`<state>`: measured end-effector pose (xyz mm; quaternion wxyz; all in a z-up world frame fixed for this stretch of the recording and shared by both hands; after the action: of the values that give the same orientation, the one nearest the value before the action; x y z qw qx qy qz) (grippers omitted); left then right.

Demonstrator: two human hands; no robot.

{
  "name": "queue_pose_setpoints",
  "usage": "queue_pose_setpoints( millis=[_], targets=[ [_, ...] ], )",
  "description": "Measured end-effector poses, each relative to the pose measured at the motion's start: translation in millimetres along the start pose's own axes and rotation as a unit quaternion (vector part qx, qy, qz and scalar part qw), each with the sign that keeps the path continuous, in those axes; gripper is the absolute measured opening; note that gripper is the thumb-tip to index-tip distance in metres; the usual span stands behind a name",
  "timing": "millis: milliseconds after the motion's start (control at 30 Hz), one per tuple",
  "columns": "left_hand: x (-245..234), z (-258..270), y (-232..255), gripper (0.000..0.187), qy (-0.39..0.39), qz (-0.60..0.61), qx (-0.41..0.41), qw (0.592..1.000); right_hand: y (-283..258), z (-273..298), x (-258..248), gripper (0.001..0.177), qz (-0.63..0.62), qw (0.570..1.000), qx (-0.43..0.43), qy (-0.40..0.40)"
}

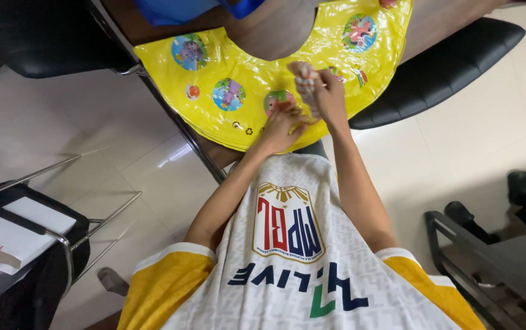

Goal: The person cleans a black office chair and a black backpack placed on it using a striped cloth. They then retrieve a yellow plastic bib from a blue bag and wipe it down with the same cloth.

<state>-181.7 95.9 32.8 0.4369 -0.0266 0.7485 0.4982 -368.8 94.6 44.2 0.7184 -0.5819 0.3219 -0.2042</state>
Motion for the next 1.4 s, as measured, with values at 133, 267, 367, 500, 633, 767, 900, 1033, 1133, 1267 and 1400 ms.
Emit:
queue_pose_setpoints(
  millis=[133, 267, 367, 500, 633, 767, 900, 1033, 1133, 1267, 1400],
  targets=[
    [-16.6, 5.7, -27.5, 0.034, 0.043, 0.15, -0.236, 0.959, 4.9, -12.0, 46.4, 0.026, 0.078, 0.993, 0.008, -0.09],
    [-50.9, 9.2, -41.0, 0.039, 0.25, -0.006, -0.183, 0.951, -7.1, -13.7, 67.5, 0.046, -0.293, 0.901, 0.306, -0.095],
    [-83.3, 17.4, -43.0, 0.062, 0.389, -0.14, -0.204, 0.888, 18.6, -7.6, 80.9, 0.056, -0.326, 0.89, 0.307, -0.081],
    [-116.7, 40.5, -68.8, 0.099, 0.503, -0.206, -0.345, 0.765, 41.2, 31.8, 100.6, 0.059, -0.137, 0.945, 0.275, -0.107],
    [-100.7, 76.8, -142.2, 0.11, 0.519, -0.16, -0.444, 0.713, 31.4, 67.7, 114.8, 0.065, 0.131, 0.973, 0.126, -0.145],
    [-89.0, 94.6, -162.0, 0.096, 0.539, -0.101, -0.384, 0.743, 45.8, 73.8, 122.7, 0.072, 0.232, 0.942, -0.148, -0.19],
    [-94.8, 93.1, -143.2, 0.087, 0.58, -0.006, -0.351, 0.735, 51.8, 73.6, 118.6, 0.072, 0.234, 0.941, -0.153, -0.189],
    [-112.0, 80.5, -99.3, 0.068, 0.594, 0.172, -0.278, 0.735, 31.3, 68.7, 115.4, 0.069, 0.157, 0.965, -0.057, -0.202],
    [-120.8, 83.7, -62.1, 0.039, 0.505, 0.028, -0.266, 0.821, 15.0, 62.7, 109.7, 0.067, 0.142, 0.973, 0.052, -0.177],
    [-119.3, 91.4, -38.3, 0.047, 0.412, -0.029, -0.193, 0.89, -42.7, 52.6, 99.6, 0.069, -0.082, 0.981, 0.099, -0.144],
    [-112.6, 100.7, -38.7, 0.065, 0.354, -0.046, -0.102, 0.929, -73.0, 48.0, 94.4, 0.072, -0.213, 0.942, 0.174, -0.19]
  ],
)
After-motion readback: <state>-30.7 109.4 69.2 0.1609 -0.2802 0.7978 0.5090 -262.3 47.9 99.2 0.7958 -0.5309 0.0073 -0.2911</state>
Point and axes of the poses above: each hand's wrist, its own z-axis away from the middle knuckle, its own x-axis out of the palm, y = z × x, the point moved 1 cm from there along -z, towards the middle knuckle, and after that the axes turned 15 degrees about y, right-handed, at the moved point
